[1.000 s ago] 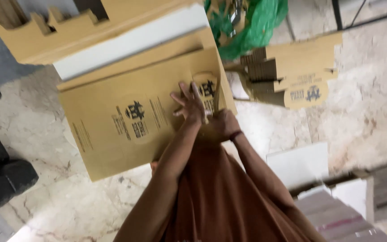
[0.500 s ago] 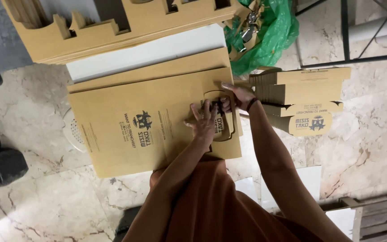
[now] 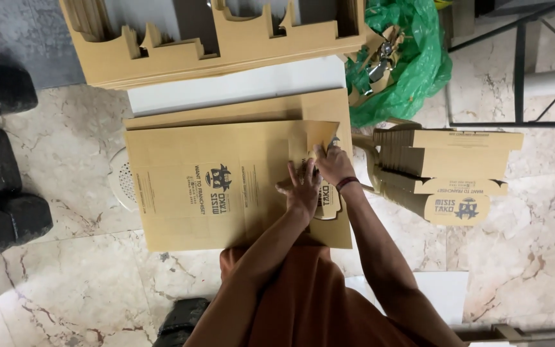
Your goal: Preparing and sorting flat cardboard box inserts by removing waste material from die-cuts and stacking them.
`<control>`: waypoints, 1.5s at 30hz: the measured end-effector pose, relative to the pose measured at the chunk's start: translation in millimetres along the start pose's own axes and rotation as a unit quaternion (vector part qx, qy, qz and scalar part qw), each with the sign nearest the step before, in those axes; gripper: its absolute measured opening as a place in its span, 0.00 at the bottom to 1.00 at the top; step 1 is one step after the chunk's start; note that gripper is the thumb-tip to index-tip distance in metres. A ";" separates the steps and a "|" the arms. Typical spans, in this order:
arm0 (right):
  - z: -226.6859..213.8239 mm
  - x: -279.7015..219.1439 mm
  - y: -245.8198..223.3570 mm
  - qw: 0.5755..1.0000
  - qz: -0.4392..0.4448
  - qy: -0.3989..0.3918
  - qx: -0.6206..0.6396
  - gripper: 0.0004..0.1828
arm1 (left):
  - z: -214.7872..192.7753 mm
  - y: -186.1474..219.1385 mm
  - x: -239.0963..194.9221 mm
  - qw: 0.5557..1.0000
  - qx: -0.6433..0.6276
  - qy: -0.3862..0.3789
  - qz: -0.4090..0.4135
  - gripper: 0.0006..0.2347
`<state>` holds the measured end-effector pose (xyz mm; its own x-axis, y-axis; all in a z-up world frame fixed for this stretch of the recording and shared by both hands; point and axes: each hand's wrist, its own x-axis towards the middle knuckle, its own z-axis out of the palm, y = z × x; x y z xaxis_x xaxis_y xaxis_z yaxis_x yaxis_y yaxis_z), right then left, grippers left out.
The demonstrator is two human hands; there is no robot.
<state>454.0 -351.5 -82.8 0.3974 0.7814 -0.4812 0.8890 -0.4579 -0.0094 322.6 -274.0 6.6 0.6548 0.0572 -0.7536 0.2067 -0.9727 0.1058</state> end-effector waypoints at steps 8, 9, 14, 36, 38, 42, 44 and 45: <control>-166.7 -33.9 2.8 0.746 0.234 -0.063 0.620 0.32 | 1.7 -1.0 7.5 0.998 -0.067 0.006 0.010 0.35; -171.1 -48.4 -11.1 0.745 0.236 -0.059 0.621 0.32 | 6.1 3.4 -3.3 0.998 -0.064 0.008 0.013 0.35; -167.5 -49.0 -17.4 0.726 0.261 -0.039 0.635 0.29 | 9.4 -3.8 7.6 0.998 -0.056 0.003 0.015 0.34; 8.4 -185.5 -232.0 0.154 0.436 0.080 0.883 0.52 | -50.6 -226.4 -16.6 0.894 -0.135 0.424 0.050 0.19; -39.4 -165.5 -274.9 0.164 0.372 0.031 0.913 0.49 | 17.4 -309.8 77.9 0.930 -0.146 0.336 -0.014 0.26; -46.0 -120.5 -309.7 0.073 0.424 0.003 0.903 0.26 | -61.5 -304.0 1.9 0.976 -0.158 0.141 0.040 0.26; -6.0 -123.0 -322.4 0.094 0.409 0.123 0.899 0.06 | -68.0 -302.0 -7.5 0.978 -0.131 0.142 0.084 0.25; -17.1 -121.6 -332.9 0.084 0.417 0.130 0.896 0.06 | -76.2 -293.3 -20.2 0.978 -0.127 0.135 0.096 0.25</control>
<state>113.6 -286.9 -6.2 0.3508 0.0375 -0.9357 -0.8404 0.4534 -0.2969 304.2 27.3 40.2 0.8599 -0.0304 -0.5095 0.2125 -0.8863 0.4116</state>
